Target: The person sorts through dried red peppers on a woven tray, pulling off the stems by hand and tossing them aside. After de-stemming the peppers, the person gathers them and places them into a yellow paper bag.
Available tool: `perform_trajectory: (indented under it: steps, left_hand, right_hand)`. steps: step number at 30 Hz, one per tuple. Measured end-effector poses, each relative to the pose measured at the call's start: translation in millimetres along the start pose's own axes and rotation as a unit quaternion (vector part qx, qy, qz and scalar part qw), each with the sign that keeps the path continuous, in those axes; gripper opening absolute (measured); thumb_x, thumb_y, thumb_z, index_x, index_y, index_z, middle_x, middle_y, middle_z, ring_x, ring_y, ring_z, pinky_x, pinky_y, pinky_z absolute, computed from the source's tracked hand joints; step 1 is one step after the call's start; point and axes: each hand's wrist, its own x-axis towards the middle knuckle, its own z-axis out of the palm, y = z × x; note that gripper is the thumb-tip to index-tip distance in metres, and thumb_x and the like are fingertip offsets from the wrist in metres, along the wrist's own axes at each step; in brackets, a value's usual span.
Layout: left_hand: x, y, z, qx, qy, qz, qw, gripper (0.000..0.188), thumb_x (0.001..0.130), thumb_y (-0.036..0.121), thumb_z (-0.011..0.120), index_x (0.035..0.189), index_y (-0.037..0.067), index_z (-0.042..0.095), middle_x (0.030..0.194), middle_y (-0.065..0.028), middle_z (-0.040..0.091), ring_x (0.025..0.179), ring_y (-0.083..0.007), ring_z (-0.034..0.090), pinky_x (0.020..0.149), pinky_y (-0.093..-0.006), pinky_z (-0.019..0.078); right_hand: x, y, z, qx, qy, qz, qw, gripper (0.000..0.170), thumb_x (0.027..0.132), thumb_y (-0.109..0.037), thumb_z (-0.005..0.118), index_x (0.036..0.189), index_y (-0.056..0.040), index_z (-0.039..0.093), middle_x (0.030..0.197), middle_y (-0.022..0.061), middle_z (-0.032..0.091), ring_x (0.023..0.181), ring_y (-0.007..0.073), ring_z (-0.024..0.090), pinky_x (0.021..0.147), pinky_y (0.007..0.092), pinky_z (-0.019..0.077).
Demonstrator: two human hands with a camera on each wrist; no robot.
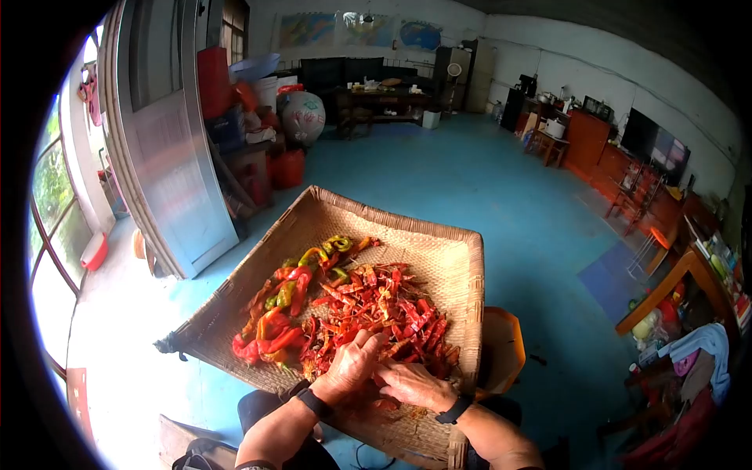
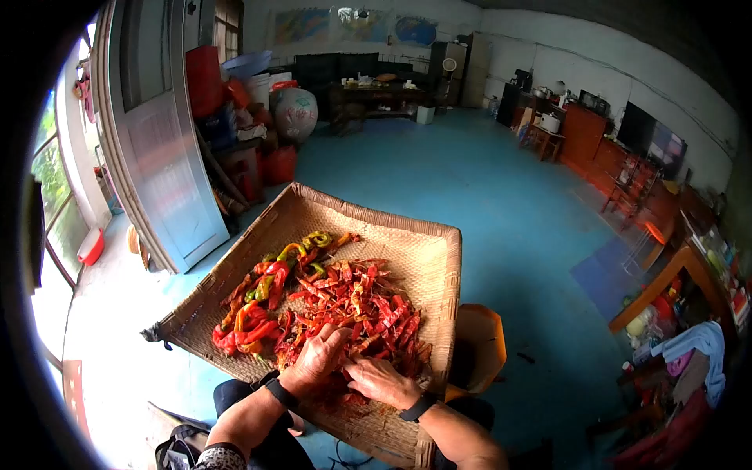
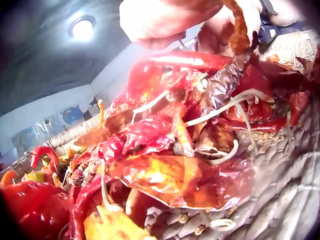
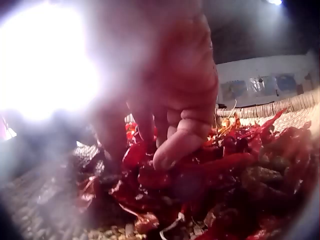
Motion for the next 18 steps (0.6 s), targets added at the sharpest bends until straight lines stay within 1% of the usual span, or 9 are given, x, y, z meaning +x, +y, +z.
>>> perform_trajectory:
  steps: [1,2,3,5,6,9,13,15,18]
  left_hand:
    - [0.2,1.4,-1.2,-0.001,-0.001,-0.006,1.0,0.044,0.073,0.002,0.061,0.116,0.005,0.054,0.098,-0.015,0.053,0.082,-0.0364,0.061,0.066,-0.0418,0.0517]
    - [1.0,3.9,-4.2,-0.015,-0.013,0.01,1.0,0.044,0.073,0.0,0.063,0.115,0.004,0.054,0.098,-0.0145,0.054,0.086,-0.0346,0.059,0.07,-0.0402,0.0513]
    - [1.3,5.3,-7.3,-0.028,-0.024,0.026,0.999,0.044,0.072,-0.002,0.064,0.114,0.003,0.055,0.099,-0.014,0.055,0.089,-0.0329,0.058,0.073,-0.0385,0.051]
    - [4.1,6.9,-13.4,0.0,0.052,0.112,0.992,0.038,0.073,0.001,0.064,0.111,0.004,0.057,0.097,-0.0119,0.055,0.088,-0.0309,0.057,0.074,-0.0387,0.0499]
    - [3.9,-0.8,-13.6,0.065,0.046,0.107,0.991,0.036,0.074,0.003,0.063,0.109,0.005,0.058,0.098,-0.0114,0.055,0.088,-0.0296,0.056,0.074,-0.0378,0.0488]
    - [-0.1,-22.4,-9.1,0.215,0.041,0.027,0.975,0.031,0.079,0.012,0.062,0.109,0.006,0.058,0.105,-0.0094,0.056,0.096,-0.0266,0.051,0.083,-0.0367,0.0421]
    - [-9.1,-37.0,-1.7,0.238,-0.007,-0.015,0.971,0.036,0.083,0.018,0.059,0.117,0.008,0.055,0.105,-0.0095,0.055,0.097,-0.0275,0.05,0.084,-0.039,0.0409]
    - [-10.9,-33.5,1.5,0.287,-0.025,-0.008,0.958,0.033,0.083,0.018,0.059,0.114,0.008,0.054,0.098,-0.0097,0.055,0.096,-0.0273,0.051,0.083,-0.0391,0.0414]
    - [-3.4,-41.0,4.4,0.298,-0.002,0.019,0.954,0.022,0.076,0.014,0.059,0.097,0.009,0.054,0.088,-0.0086,0.055,0.089,-0.0273,0.055,0.076,-0.0398,0.0434]
  right_hand:
    - [-1.0,4.8,9.9,-0.062,-0.011,0.005,0.998,0.02,0.085,-0.015,0.058,0.1,-0.0036,0.051,0.099,0.0204,0.054,0.083,0.0368,0.057,0.069,0.0442,0.0479]
    - [-5.8,25.8,37.1,-0.164,0.093,-0.074,0.979,0.017,0.085,-0.014,0.056,0.101,-0.0077,0.052,0.091,0.0165,0.054,0.077,0.0319,0.056,0.066,0.0407,0.0467]
    - [-3.1,35.0,48.4,-0.197,0.109,-0.09,0.97,0.017,0.082,-0.011,0.057,0.099,-0.0097,0.053,0.081,0.0128,0.052,0.075,0.0274,0.055,0.066,0.0382,0.0459]
    - [-1.1,17.5,24.1,-0.179,0.074,-0.064,0.979,0.014,0.079,-0.007,0.059,0.092,-0.0088,0.053,0.077,0.0107,0.05,0.074,0.0249,0.054,0.062,0.0364,0.0462]
    - [2.9,16.4,16.9,-0.145,-0.01,-0.003,0.989,0.013,0.076,-0.002,0.06,0.085,-0.0078,0.053,0.073,0.0108,0.053,0.067,0.0239,0.055,0.053,0.0351,0.0459]
    - [4.6,0.0,-18.5,0.042,0.202,-0.032,0.978,0.009,0.082,-0.004,0.062,0.078,-0.0052,0.054,0.059,0.0101,0.055,0.048,0.0195,0.053,0.045,0.0325,0.0454]
    - [-16.1,18.6,-55.6,0.269,0.304,0.09,0.91,0.013,0.086,-0.014,0.065,0.085,-0.004,0.057,0.063,0.0019,0.055,0.054,0.0077,0.053,0.048,0.0242,0.0424]
    - [-27.6,31.5,-79.5,0.281,0.426,0.096,0.855,0.016,0.09,-0.016,0.062,0.083,-0.003,0.055,0.062,-0.0016,0.051,0.053,0.0048,0.047,0.048,0.0234,0.0391]
    - [-53.8,79.2,-99.9,0.138,0.557,0.172,0.801,0.02,0.091,-0.02,0.059,0.082,-0.003,0.054,0.062,0.0014,0.053,0.052,0.0082,0.048,0.049,0.0253,0.0388]
